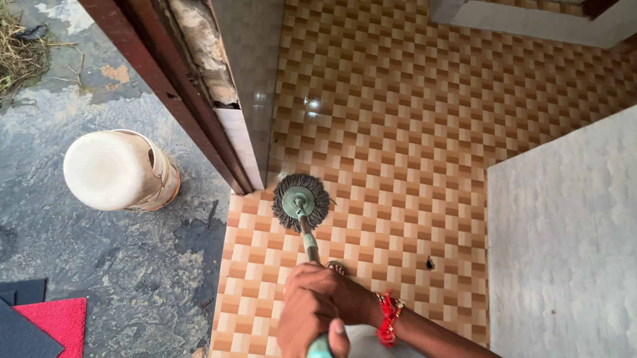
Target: The person mops the tiled floor by moving a spin mop across the surface using both hands.
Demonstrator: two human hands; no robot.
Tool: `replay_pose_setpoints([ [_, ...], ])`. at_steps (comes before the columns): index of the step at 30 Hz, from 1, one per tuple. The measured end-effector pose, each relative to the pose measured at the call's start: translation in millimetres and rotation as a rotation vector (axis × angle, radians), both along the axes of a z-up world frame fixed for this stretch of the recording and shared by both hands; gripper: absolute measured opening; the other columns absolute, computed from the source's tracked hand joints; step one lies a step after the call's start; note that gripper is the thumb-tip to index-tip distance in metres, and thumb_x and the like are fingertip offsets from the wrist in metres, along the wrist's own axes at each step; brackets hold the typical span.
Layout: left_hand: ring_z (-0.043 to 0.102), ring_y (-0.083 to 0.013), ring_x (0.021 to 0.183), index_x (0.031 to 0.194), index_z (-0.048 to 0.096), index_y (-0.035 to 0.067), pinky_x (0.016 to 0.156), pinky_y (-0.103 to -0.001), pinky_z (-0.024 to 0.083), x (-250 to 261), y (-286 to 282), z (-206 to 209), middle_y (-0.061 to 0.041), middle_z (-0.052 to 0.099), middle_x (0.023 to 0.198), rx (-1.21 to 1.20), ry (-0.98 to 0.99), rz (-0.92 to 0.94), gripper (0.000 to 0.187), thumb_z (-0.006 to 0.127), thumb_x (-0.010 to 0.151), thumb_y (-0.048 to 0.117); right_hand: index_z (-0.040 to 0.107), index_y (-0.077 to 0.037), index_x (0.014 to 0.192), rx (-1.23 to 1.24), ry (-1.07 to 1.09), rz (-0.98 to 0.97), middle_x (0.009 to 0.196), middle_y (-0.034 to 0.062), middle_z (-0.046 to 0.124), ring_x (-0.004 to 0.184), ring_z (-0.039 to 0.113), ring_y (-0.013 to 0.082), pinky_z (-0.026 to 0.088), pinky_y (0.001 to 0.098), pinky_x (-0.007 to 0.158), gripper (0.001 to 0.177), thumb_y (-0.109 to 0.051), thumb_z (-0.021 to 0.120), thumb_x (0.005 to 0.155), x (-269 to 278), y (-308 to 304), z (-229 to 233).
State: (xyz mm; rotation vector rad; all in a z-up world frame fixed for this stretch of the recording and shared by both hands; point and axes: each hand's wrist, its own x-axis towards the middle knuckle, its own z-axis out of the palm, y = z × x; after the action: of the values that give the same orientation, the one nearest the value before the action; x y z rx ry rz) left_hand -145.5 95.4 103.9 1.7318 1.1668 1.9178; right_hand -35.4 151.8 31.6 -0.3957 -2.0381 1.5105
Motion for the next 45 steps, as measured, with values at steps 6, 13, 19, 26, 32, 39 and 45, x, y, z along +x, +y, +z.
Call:
replay_pose_setpoints([
  [6, 0.058, -0.0258, 0.062, 0.067, 0.053, 0.002, 0.065, -0.037, 0.051, 9.7, -19.6, -25.7, -0.010, 0.055, 0.064, 0.107, -0.054, -0.074, 0.022, 0.066, 0.084, 0.005, 0.071, -0.005, 0.098, 0.096, -0.084, 0.101, 0.103, 0.0035, 0.072, 0.112, 0.066, 0.0220, 0.054, 0.0358, 0.101, 0.009, -0.008, 0.073, 0.090, 10.6, -13.6, -2.7],
  [13, 0.057, -0.0273, 0.065, 0.070, 0.054, 0.000, 0.062, -0.036, 0.047, 9.2, -29.2, -36.2, -0.011, 0.056, 0.068, 0.105, -0.015, -0.062, 0.016, 0.067, 0.079, -0.003, 0.069, -0.005, 0.098, 0.080, -0.113, 0.318, 0.103, 0.0046, 0.070, 0.108, 0.065, 0.0252, 0.054, 0.0357, 0.101, 0.013, -0.008, 0.075, 0.086, 11.5, 3.5, -33.1],
  [19, 0.057, -0.0291, 0.066, 0.073, 0.057, 0.002, 0.063, -0.038, 0.046, 8.7, -23.5, -58.3, -0.011, 0.056, 0.071, 0.092, 0.089, -0.078, 0.015, 0.069, 0.075, -0.006, 0.068, -0.005, 0.096, 0.111, -0.289, 0.475, 0.103, 0.0068, 0.069, 0.104, 0.064, 0.0264, 0.052, 0.0370, 0.094, 0.018, -0.008, 0.077, 0.081, 18.3, 24.7, -57.0],
  [26, 0.066, -0.0284, 0.084, 0.085, 0.063, 0.003, 0.075, -0.038, 0.053, 0.4, -18.7, -107.5, -0.012, 0.064, 0.086, -0.205, 0.185, -0.171, 0.013, 0.075, 0.084, -0.004, 0.070, -0.008, 0.098, 0.269, -0.285, 0.225, 0.114, 0.0087, 0.071, 0.121, 0.060, 0.0285, 0.047, 0.0376, 0.106, 0.018, -0.009, 0.074, 0.080, 21.5, 43.7, -116.4],
  [32, 0.063, -0.0355, 0.120, 0.098, 0.066, 0.003, 0.091, -0.043, 0.053, -2.5, -5.0, -166.5, -0.013, 0.068, 0.107, -0.542, 0.205, -0.232, 0.024, 0.081, 0.080, 0.000, 0.066, -0.011, 0.107, 0.325, -0.526, -0.163, 0.132, 0.0137, 0.060, 0.137, 0.048, 0.0383, 0.044, 0.0455, 0.109, 0.035, -0.005, 0.072, 0.073, 31.4, 46.1, -184.8],
  [39, 0.067, -0.0329, 0.107, 0.091, 0.061, 0.002, 0.103, -0.043, 0.052, 0.6, 3.2, -183.5, -0.012, 0.066, 0.103, -0.581, 0.140, -0.356, 0.028, 0.086, 0.078, 0.006, 0.061, -0.017, 0.123, 0.240, -0.636, -0.237, 0.155, 0.0138, 0.048, 0.146, 0.036, 0.0406, 0.043, 0.0494, 0.109, 0.054, -0.001, 0.068, 0.072, 42.4, 54.8, -199.1],
  [45, 0.069, -0.0303, 0.108, 0.092, 0.066, 0.005, 0.086, -0.042, 0.054, -11.6, -2.5, -142.6, -0.008, 0.070, 0.101, -0.623, 0.207, -0.281, 0.029, 0.087, 0.078, 0.018, 0.067, -0.014, 0.116, 0.235, -0.534, -0.268, 0.147, 0.0161, 0.052, 0.141, 0.039, 0.0447, 0.037, 0.0512, 0.112, 0.048, 0.000, 0.070, 0.070, 25.1, 35.4, -151.7],
])
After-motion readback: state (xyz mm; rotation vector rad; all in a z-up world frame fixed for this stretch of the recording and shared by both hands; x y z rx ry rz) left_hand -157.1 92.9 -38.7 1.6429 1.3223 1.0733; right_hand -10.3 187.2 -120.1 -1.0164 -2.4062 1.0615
